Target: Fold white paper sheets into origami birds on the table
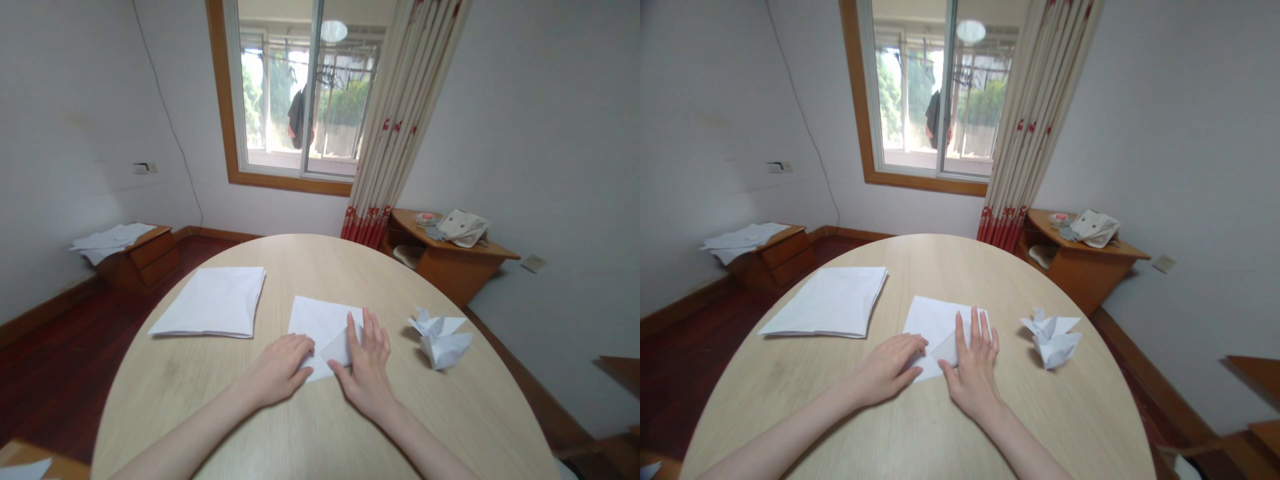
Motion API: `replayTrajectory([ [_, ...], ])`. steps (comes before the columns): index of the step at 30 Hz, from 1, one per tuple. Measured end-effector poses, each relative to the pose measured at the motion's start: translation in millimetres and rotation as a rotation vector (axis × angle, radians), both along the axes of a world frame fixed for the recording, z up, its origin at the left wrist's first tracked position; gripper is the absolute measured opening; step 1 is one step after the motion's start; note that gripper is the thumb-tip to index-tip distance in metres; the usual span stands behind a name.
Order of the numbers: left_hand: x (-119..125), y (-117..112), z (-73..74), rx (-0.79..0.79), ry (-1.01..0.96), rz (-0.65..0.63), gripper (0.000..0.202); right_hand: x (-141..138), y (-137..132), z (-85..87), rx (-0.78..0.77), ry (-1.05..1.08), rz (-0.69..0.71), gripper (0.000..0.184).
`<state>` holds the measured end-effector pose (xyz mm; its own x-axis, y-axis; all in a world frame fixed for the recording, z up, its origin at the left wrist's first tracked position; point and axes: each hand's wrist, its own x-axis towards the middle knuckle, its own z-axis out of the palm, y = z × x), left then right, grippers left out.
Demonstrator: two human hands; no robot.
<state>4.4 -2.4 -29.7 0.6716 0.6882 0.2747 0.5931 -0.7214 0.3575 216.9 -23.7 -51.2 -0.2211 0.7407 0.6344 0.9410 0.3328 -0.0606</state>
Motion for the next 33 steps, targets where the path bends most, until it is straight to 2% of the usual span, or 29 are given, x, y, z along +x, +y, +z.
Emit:
replayTrajectory([
  [15, 0.8, -3.0, 9.7, 0.061, 0.142, -0.053, 0.028, 4.3, 7.6, -5.6, -0.038, 0.051, -0.011, 0.077],
  [24, 1.6, -7.2, 9.0, 0.144, 0.2, -0.113, 0.031, 5.1, 10.2, -7.9, -0.011, 0.055, -0.032, 0.071],
  [33, 5.4, -11.7, 10.7, 0.116, 0.187, -0.103, 0.039, 10.0, 16.2, -15.9, -0.034, 0.029, -0.081, 0.07],
])
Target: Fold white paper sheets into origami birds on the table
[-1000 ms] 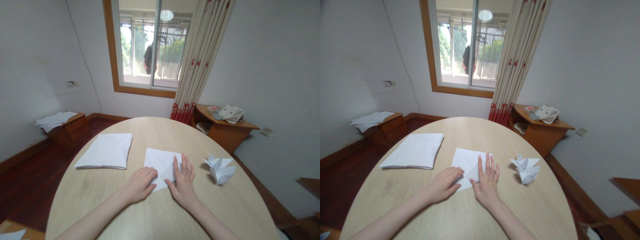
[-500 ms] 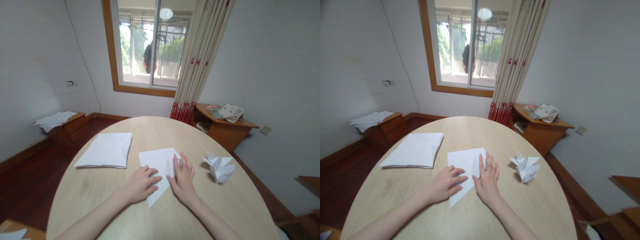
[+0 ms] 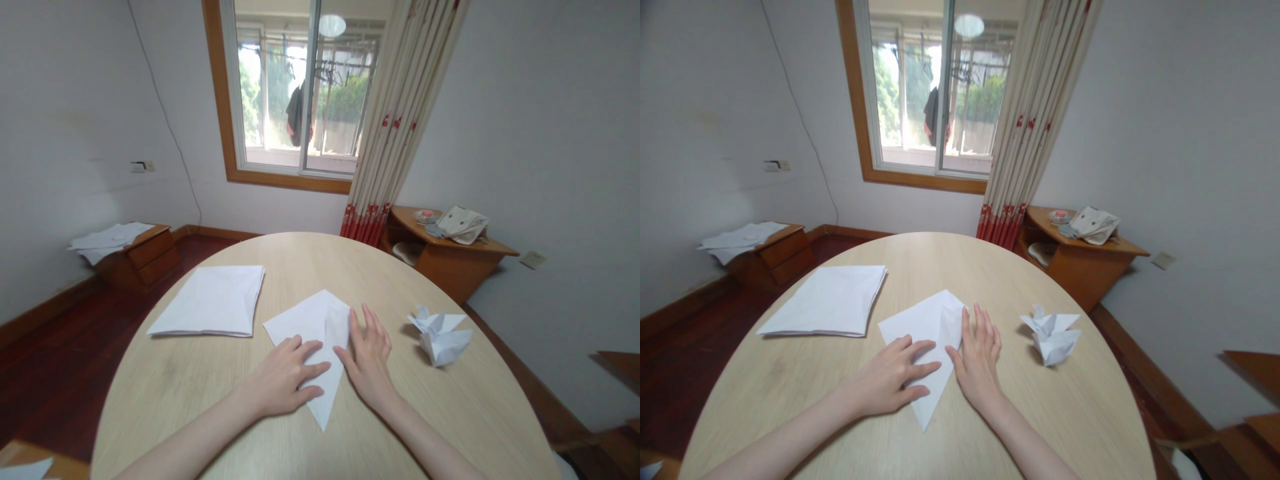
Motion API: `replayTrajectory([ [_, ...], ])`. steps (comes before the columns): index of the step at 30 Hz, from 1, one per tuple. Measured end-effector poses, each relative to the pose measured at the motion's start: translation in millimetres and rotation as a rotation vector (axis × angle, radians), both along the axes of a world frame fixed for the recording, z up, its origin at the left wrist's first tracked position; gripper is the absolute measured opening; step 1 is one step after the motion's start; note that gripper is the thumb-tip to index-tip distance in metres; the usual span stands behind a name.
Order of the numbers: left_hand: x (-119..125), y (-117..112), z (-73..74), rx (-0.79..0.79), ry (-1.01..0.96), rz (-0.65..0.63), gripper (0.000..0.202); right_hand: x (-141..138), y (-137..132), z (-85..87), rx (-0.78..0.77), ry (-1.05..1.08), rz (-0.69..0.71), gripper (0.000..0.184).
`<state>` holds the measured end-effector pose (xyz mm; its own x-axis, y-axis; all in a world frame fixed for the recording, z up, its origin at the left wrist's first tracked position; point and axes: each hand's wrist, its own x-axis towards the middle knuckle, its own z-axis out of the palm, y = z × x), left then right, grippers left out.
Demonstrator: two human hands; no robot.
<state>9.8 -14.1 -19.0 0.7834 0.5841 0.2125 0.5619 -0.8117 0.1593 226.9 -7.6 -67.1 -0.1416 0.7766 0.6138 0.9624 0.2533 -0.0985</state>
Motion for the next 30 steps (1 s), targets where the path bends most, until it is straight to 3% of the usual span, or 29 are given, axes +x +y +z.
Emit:
replayTrajectory([
  [16, 2.0, -0.2, -0.3, 0.03, 0.039, 0.018, 0.05, -2.9, 2.5, -2.7, 0.012, -0.003, -0.069, 0.064],
  [22, 0.6, 6.4, -7.6, -0.016, -0.002, 0.052, 0.051, -1.4, 2.3, -1.7, 0.007, 0.018, -0.038, 0.059],
  [25, -0.4, 9.8, -14.2, -0.065, -0.068, 0.069, 0.053, 2.9, 3.2, 2.3, -0.008, 0.05, -0.015, 0.052],
  [30, -0.4, 11.2, -16.3, -0.124, -0.082, 0.094, 0.055, 13.9, 4.0, 17.7, -0.077, 0.077, 0.069, 0.024],
])
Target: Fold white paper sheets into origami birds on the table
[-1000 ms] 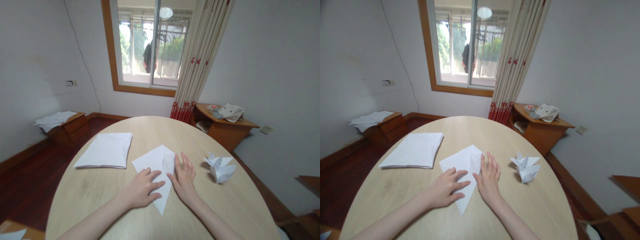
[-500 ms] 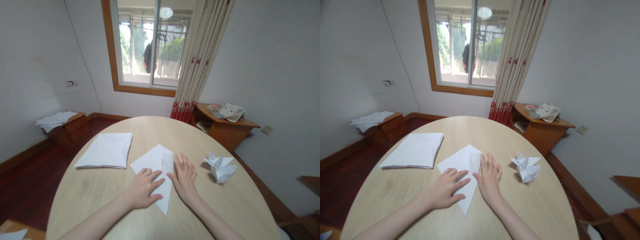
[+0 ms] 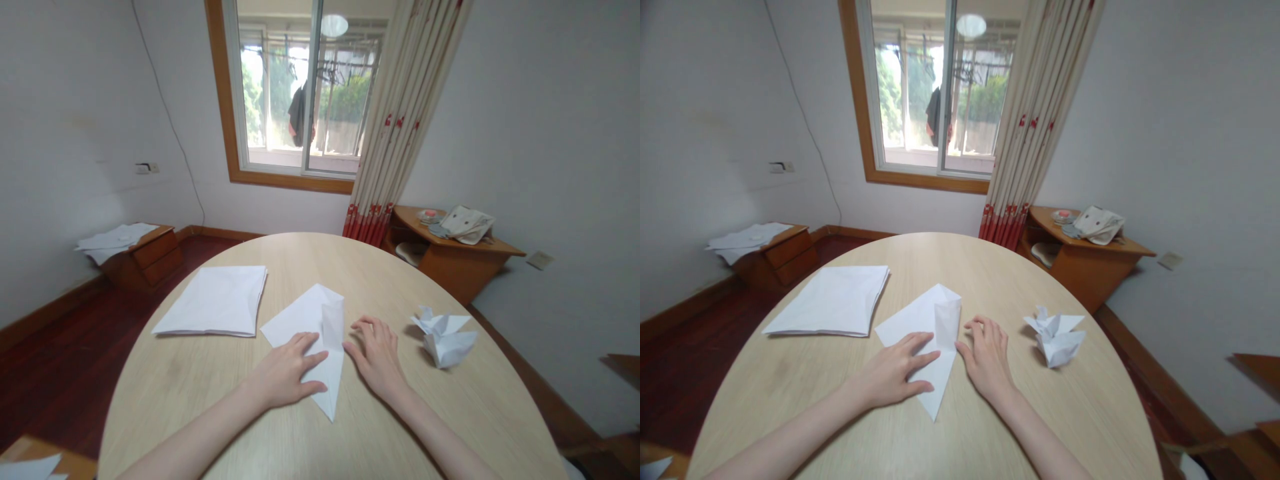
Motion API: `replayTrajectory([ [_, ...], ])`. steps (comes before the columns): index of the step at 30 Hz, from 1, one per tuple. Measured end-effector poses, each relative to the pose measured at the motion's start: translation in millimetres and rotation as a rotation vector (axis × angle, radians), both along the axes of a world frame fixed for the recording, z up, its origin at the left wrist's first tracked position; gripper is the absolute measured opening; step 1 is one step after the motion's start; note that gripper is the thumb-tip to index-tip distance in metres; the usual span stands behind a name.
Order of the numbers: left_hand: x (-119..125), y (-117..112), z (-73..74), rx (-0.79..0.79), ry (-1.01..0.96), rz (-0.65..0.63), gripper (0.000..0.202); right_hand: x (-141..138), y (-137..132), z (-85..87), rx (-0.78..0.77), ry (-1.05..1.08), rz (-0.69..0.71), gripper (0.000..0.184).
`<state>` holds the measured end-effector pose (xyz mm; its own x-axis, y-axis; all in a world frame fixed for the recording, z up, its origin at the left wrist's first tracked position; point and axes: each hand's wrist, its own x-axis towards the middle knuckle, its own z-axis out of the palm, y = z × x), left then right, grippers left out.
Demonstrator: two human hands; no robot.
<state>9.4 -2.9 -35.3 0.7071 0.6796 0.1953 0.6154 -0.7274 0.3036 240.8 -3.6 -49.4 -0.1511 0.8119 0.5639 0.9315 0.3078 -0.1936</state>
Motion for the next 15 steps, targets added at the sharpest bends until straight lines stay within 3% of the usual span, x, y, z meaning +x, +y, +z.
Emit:
replayTrajectory([
  [5, 0.1, -0.3, 0.9, 0.008, -0.001, -0.003, 0.056, 3.7, -2.5, 11.2, -0.118, -0.075, 0.141, 0.027],
  [15, -0.7, 1.2, -2.1, 0.035, -0.004, 0.011, 0.056, 3.0, -1.9, 8.8, -0.09, -0.17, 0.199, 0.03],
])
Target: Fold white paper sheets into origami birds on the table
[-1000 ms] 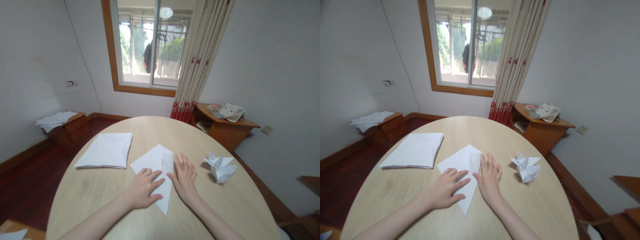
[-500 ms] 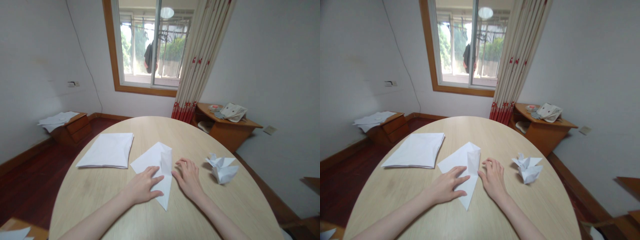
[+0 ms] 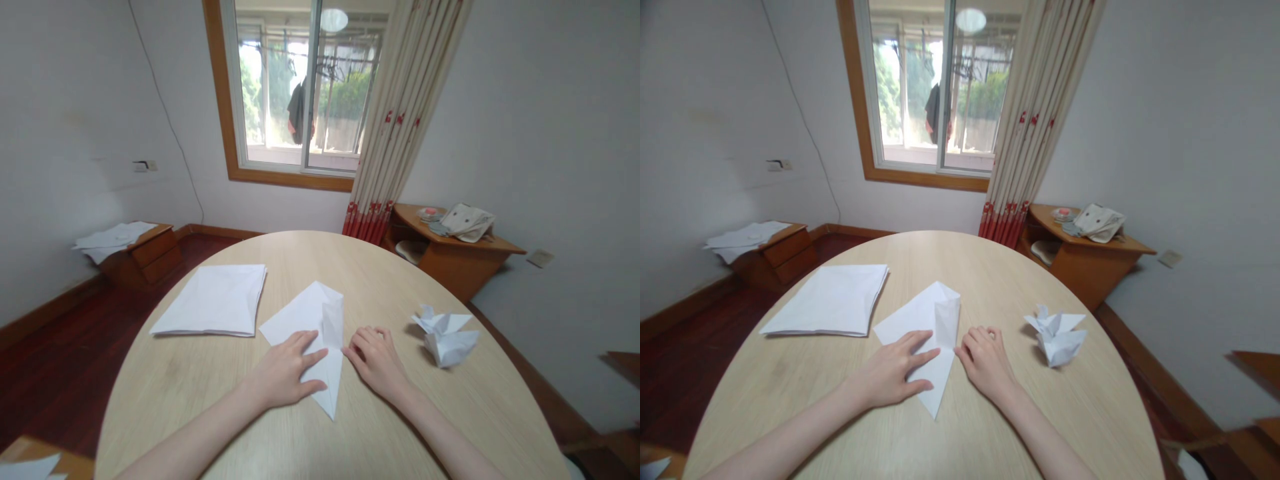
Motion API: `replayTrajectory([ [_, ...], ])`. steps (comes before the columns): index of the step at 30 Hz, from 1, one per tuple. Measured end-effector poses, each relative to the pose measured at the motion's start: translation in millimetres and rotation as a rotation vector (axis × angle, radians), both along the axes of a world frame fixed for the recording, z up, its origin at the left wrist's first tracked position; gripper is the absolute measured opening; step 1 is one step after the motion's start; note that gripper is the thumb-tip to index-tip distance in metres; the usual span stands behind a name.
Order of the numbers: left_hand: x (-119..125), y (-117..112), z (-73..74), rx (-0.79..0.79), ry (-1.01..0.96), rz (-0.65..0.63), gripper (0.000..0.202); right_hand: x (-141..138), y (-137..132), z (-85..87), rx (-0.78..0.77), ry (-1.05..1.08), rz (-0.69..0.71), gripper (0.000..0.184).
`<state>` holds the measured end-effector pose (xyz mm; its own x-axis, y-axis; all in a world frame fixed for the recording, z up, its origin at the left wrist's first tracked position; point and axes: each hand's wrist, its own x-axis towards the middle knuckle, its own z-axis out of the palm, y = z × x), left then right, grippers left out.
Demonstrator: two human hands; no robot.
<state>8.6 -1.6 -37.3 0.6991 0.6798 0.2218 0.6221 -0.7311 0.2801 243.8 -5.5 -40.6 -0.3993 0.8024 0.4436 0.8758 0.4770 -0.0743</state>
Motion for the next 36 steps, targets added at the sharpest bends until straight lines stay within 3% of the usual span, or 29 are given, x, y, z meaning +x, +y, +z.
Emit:
replayTrajectory([
  [11, -0.2, 0.3, 3.0, 0.029, 0.041, -0.004, 0.057, -5.4, -0.2, -4.2, -0.012, 0.037, 0.025, 0.027],
  [17, -1.5, 1.6, 6.5, 0.035, 0.033, -0.027, 0.047, -7.9, -1.7, -2.7, -0.062, 0.075, 0.063, 0.024],
  [36, -3.3, 2.8, 4.9, 0.048, 0.028, -0.033, 0.042, -23.0, -21.6, 11.3, -0.316, 0.095, 0.276, 0.018],
])
